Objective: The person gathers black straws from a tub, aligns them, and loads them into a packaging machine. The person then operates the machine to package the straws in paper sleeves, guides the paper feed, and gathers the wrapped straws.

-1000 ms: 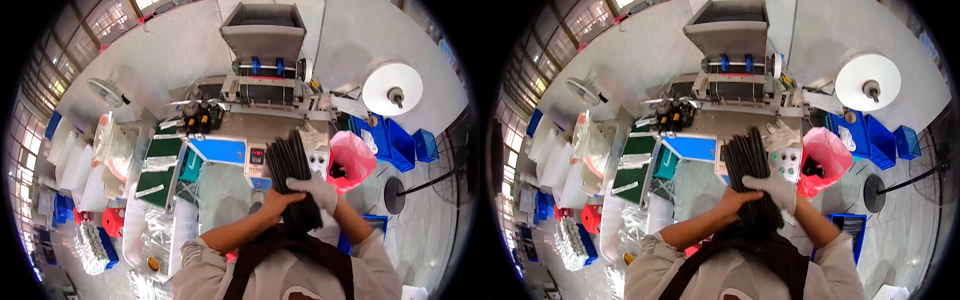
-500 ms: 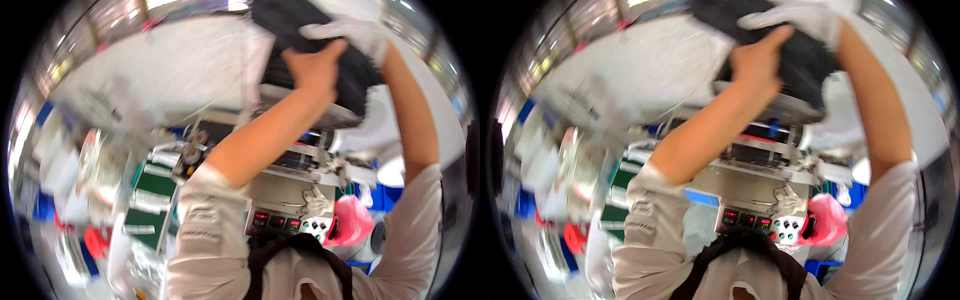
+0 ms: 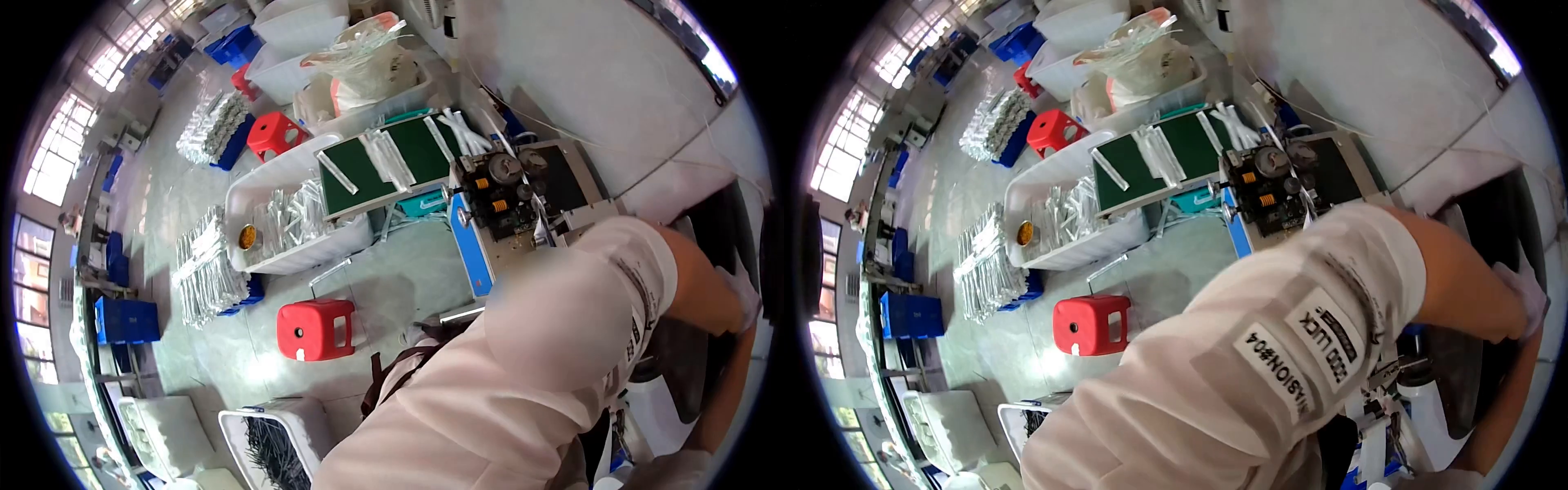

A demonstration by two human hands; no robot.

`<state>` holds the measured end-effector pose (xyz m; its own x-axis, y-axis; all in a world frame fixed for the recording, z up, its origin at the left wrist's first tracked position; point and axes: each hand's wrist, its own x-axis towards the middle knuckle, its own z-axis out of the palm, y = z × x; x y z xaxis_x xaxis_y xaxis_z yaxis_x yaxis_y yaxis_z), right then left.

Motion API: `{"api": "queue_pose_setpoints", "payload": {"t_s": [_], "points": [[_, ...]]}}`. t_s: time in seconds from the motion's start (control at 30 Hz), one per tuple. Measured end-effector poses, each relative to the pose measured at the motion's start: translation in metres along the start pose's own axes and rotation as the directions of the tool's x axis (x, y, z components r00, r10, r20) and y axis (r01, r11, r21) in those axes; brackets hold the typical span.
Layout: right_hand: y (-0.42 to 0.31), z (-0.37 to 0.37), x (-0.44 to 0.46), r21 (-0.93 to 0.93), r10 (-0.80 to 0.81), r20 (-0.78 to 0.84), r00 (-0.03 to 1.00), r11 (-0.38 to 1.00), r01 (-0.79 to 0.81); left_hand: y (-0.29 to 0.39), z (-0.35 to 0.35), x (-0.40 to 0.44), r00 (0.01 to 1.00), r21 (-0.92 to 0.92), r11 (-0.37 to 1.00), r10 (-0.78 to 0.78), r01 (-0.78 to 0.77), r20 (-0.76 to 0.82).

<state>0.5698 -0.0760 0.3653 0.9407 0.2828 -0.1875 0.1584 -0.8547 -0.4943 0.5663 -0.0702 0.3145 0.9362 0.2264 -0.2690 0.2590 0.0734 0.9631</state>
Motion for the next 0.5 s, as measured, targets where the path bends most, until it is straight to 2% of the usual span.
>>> {"api": "queue_pose_setpoints", "payload": {"t_s": [0.03, 0.07, 0.1, 0.13, 0.17, 0.2, 0.27, 0.3, 0.33, 0.37, 0.43, 0.47, 0.5], "points": [[-0.004, 0.001, -0.006, -0.014, -0.03, 0.015, 0.999, 0.999, 0.03, 0.0, -0.005, 0.003, 0.986, 0.146, 0.984, 0.081, -0.103, 0.147], [0.0, 0.005, -0.006, -0.059, -0.068, 0.083, 0.994, 0.996, 0.073, -0.002, -0.006, 0.009, 0.922, 0.313, 0.908, 0.163, -0.279, 0.35], [-0.002, 0.003, -0.013, -0.109, -0.09, 0.139, 0.986, 0.988, 0.105, -0.004, -0.013, 0.014, 0.805, 0.451, 0.74, 0.204, -0.499, 0.557], [-0.004, 0.001, -0.022, -0.161, -0.107, 0.188, 0.976, 0.977, 0.138, 0.003, -0.028, 0.017, 0.637, 0.487, 0.483, 0.212, -0.728, 0.742], [-0.007, -0.004, -0.027, -0.21, -0.112, 0.242, 0.964, 0.964, 0.165, 0.014, -0.043, 0.006, 0.511, 0.449, 0.285, 0.205, -0.847, 0.834], [-0.01, -0.008, -0.034, -0.255, -0.089, 0.29, 0.953, 0.952, 0.167, 0.036, -0.108, -0.049, 0.515, 0.475, 0.215, 0.205, -0.853, 0.832], [-0.013, -0.014, -0.043, -0.303, -0.016, 0.379, 0.925, 0.943, 0.14, 0.032, -0.151, -0.081, 0.591, 0.64, 0.138, 0.564, -0.756, 0.576], [-0.015, -0.015, -0.043, -0.322, 0.025, 0.414, 0.91, 0.939, 0.12, 0.016, -0.166, -0.072, 0.174, 0.473, -0.018, 0.916, -0.881, 0.36], [0.009, -0.003, -0.036, -0.292, -0.204, 0.359, 0.911, 0.903, 0.317, 0.012, -0.18, -0.07, 0.036, 0.466, -0.104, 0.959, -0.879, 0.283], [0.031, 0.007, -0.022, -0.283, -0.423, 0.294, 0.857, 0.818, 0.501, 0.006, -0.19, -0.06, 0.002, 0.473, -0.128, 0.964, -0.872, 0.265], [0.016, 0.007, -0.036, -0.37, -0.315, 0.282, 0.906, 0.836, 0.406, -0.013, -0.201, -0.052, -0.056, 0.449, -0.153, 0.973, -0.88, 0.223], [0.021, 0.007, -0.025, -0.401, -0.354, 0.255, 0.9, 0.808, 0.432, -0.021, -0.197, -0.04, -0.06, 0.425, -0.154, 0.972, -0.892, 0.227], [0.02, 0.006, -0.021, -0.407, -0.341, 0.244, 0.908, 0.814, 0.415, -0.026, -0.193, -0.032, -0.127, 0.371, -0.178, 0.979, -0.911, 0.157]]}}
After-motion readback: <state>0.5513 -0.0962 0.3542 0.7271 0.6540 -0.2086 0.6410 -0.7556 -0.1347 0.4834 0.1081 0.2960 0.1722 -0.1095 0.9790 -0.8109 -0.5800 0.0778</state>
